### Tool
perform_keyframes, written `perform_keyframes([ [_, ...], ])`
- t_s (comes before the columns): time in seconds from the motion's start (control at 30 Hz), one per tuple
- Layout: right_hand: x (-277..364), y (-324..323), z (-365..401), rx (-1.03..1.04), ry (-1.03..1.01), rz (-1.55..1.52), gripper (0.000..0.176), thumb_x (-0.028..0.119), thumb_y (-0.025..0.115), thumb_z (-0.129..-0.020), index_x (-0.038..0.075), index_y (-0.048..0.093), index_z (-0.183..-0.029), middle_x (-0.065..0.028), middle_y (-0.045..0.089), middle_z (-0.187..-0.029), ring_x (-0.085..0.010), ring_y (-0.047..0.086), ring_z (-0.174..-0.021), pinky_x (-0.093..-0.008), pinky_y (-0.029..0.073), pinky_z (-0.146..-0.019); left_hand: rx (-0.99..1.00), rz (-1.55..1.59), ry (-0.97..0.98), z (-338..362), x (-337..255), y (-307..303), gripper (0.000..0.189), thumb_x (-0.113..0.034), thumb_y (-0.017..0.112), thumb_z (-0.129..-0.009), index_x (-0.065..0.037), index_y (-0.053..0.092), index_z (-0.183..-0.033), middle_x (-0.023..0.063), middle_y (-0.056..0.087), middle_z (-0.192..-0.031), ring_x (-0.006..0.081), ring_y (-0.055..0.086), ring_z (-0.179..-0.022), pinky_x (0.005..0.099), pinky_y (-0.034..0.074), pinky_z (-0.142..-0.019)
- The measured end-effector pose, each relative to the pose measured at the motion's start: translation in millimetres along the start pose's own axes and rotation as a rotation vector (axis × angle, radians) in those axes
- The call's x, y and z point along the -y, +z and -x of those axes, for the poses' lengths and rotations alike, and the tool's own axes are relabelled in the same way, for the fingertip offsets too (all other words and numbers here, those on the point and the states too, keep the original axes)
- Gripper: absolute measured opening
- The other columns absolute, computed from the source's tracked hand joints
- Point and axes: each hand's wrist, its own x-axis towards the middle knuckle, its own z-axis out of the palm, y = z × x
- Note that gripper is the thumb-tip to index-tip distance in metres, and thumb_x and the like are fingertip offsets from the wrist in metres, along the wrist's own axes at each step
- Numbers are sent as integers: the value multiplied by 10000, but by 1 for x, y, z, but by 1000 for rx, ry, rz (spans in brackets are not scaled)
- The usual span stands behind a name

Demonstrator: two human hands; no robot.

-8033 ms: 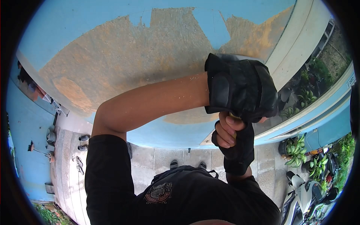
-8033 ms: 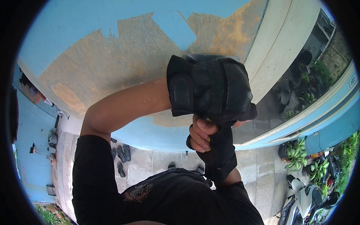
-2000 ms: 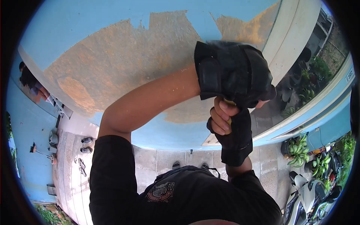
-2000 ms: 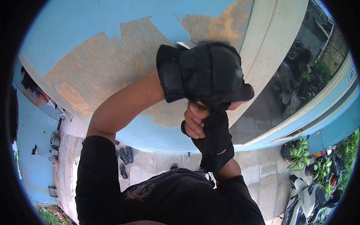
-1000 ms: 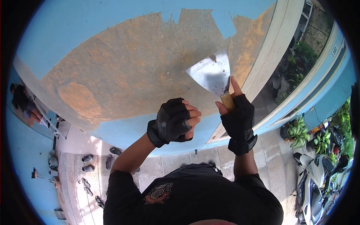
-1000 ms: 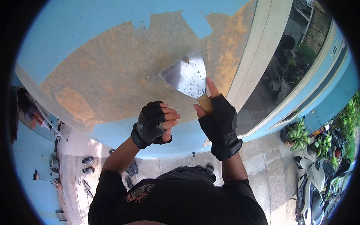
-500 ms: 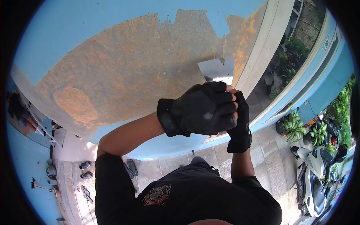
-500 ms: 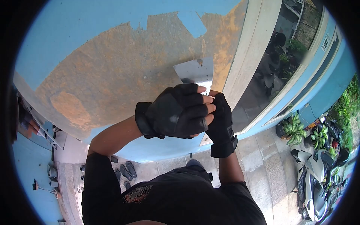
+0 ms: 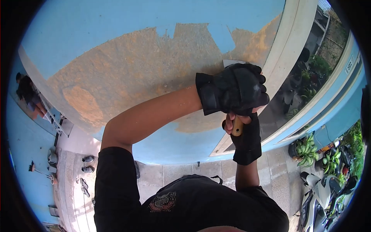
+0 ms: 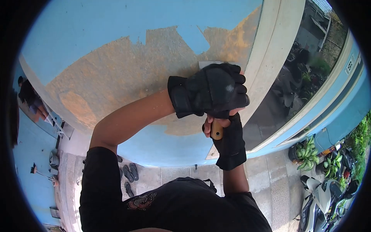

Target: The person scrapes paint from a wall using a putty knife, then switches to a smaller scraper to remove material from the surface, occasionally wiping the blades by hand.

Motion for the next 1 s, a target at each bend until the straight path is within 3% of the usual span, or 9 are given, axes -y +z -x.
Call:
perform_keyframes([
  [0.17, -8, -35, -12, 404, 398, -714, 103, 134, 545, -908, 43, 497, -914, -37, 501, -716, -109, 448, -490, -215, 378, -407, 25, 38, -98, 2, -1, 14, 149, -329, 658, -740, -183, 628, -726, 27, 613, -741, 209, 618, -782, 360, 506, -789],
  [0.33, 3, -33, -24, 337, 379, -448, 92, 102, 537, -934, 61, 478, -876, -6, 437, -660, -94, 408, -467, -223, 345, -386, 16, 391, -266, -13, 6, 18, 146, -304, 664, -725, -170, 610, -703, 69, 582, -636, 248, 576, -609, 368, 467, -625],
  [0.47, 13, -29, -23, 305, 361, -277, 169, 139, 548, -975, 64, 466, -847, 7, 397, -632, -88, 384, -445, -220, 324, -379, -141, 157, -130, -20, 18, 35, 143, -287, 672, -719, -158, 612, -703, 80, 584, -611, 255, 574, -581, 377, 464, -593],
  [0.53, 15, -35, -29, 336, 409, -336, 188, 150, 552, -983, 63, 465, -840, 6, 400, -630, -87, 380, -440, -219, 318, -376, -162, 594, -332, -16, 20, 46, 150, -278, 669, -734, -156, 597, -686, 75, 606, -632, 250, 593, -608, 374, 464, -593],
  [0.67, 31, -30, -33, 328, 470, -341, 223, 171, 563, -990, 64, 465, -821, 2, 412, -631, -89, 373, -424, -224, 316, -364, -201, 182, -130, -21, 31, 42, 119, -268, 665, -745, -159, 623, -726, 65, 622, -660, 240, 604, -624, 368, 467, -609],
  [0.73, 28, -29, -30, 319, 477, -319, 210, 163, 562, -989, 61, 468, -831, -1, 415, -631, -90, 376, -421, -223, 316, -362, -337, 365, -160, -15, 29, 49, 104, -265, 661, -751, -165, 636, -763, 49, 637, -695, 236, 601, -623, 352, 471, -614],
  [0.87, 34, -24, -30, 259, 501, -355, 126, 130, 555, -982, 45, 493, -911, -6, 417, -629, -92, 383, -415, -218, 310, -355, -228, 118, -148, -19, 28, 40, 102, -262, 656, -756, -165, 636, -780, 41, 635, -705, 232, 607, -629, 348, 479, -611],
  [0.97, 35, -26, -29, 336, 499, -352, 100, 119, 554, -980, 33, 507, -998, -9, 421, -633, -90, 378, -410, -217, 306, -348, 16, 846, -373, -16, 27, 34, 163, -292, 697, -829, -161, 715, -923, 48, 703, -923, 192, 637, -886, 315, 486, -835],
  [1.0, 33, -28, -23, 316, 505, -363, 100, 119, 554, -980, 33, 507, -998, -9, 421, -633, -90, 378, -410, -217, 306, -348, 43, 587, -343, -13, 20, 37, 167, -302, 680, -845, -161, 712, -929, 48, 701, -925, 192, 635, -893, 312, 482, -843],
])
